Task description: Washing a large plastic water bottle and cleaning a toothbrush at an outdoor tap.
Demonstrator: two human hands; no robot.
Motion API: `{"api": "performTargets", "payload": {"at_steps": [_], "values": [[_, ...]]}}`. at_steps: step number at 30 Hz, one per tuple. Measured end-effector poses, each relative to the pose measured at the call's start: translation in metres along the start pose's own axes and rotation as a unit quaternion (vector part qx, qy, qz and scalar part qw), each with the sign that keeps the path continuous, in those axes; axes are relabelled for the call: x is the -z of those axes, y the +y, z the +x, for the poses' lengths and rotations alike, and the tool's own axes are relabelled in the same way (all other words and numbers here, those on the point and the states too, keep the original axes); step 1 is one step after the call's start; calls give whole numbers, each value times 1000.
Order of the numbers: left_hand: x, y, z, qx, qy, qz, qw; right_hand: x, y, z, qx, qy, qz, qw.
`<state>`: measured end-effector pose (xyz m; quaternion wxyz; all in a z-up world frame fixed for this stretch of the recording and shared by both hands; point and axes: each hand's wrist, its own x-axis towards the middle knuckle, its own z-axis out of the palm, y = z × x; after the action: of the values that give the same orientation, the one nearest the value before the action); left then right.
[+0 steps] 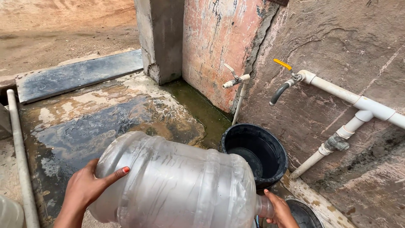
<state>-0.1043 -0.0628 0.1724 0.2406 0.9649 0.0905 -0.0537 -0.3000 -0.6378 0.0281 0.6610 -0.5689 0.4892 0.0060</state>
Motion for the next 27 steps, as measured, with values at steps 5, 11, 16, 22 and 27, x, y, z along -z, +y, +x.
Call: {"api": "performTargets", "payload": {"at_steps": [5, 11, 16, 22, 27], "values": [[-6, -2, 6, -1, 16, -14, 1000, 7, 10, 22, 29, -16, -5, 999], [-2, 4, 0, 11, 52, -32, 998, 3, 14, 17, 32, -70, 47, 996], [9, 21, -11, 52, 24, 0, 998, 8, 22, 33, 51, -80, 65, 993], [-17, -6, 9, 18, 90, -44, 995, 7, 21, 28, 50, -61, 58, 995], [-20, -3, 12, 20, 73, -40, 996, 10, 23, 26, 51, -52, 35, 997]]}}
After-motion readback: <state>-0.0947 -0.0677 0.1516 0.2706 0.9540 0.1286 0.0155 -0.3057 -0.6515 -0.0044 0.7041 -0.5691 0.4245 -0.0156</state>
